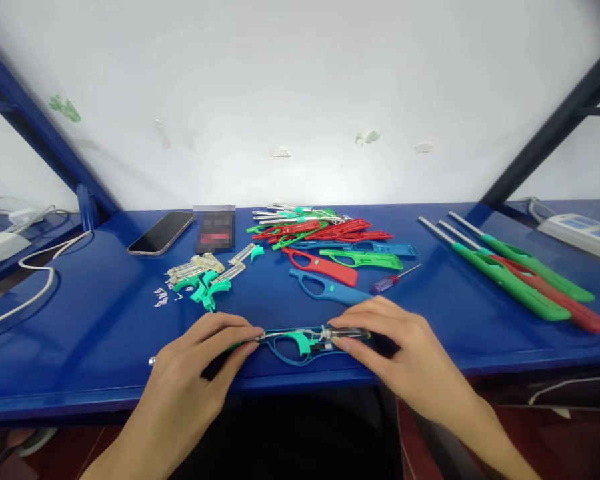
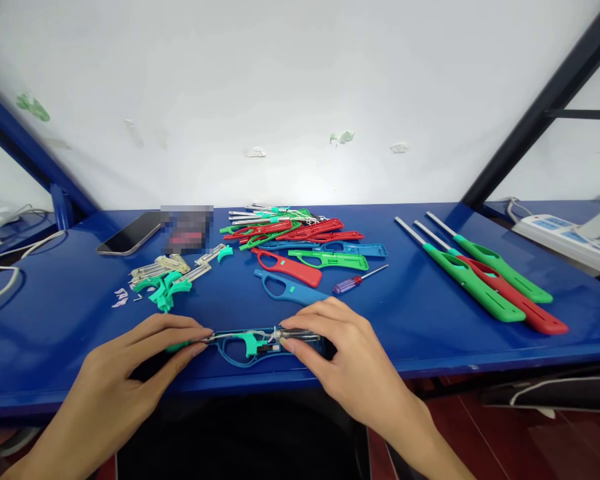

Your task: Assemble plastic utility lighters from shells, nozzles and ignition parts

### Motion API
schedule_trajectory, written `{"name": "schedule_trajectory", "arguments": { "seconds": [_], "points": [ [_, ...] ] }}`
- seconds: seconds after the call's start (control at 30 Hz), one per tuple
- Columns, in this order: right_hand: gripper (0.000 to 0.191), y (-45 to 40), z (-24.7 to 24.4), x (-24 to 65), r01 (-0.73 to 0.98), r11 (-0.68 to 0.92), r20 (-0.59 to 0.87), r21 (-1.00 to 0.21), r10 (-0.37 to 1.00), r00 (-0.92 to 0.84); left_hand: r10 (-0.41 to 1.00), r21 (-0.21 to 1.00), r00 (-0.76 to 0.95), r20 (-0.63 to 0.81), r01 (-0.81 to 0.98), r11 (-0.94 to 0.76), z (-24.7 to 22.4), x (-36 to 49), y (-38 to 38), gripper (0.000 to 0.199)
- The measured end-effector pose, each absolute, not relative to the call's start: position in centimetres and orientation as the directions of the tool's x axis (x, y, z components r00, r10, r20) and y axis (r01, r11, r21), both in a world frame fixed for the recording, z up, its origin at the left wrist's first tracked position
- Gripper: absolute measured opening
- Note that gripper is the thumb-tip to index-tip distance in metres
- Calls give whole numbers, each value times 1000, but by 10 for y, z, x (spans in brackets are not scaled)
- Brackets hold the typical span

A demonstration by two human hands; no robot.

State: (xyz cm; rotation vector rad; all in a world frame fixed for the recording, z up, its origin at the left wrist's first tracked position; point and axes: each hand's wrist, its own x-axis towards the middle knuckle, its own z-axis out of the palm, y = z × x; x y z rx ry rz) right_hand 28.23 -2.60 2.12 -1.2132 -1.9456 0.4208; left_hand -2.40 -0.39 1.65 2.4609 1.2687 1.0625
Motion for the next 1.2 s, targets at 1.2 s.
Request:
{"name": "schedule_trajectory", "arguments": {
  "seconds": [1.2],
  "points": [
    [18,-21,29,270,700,636,634,-325,696,-337,652,283,475,590,635,-719,27,7,3,29]
  ]
}}
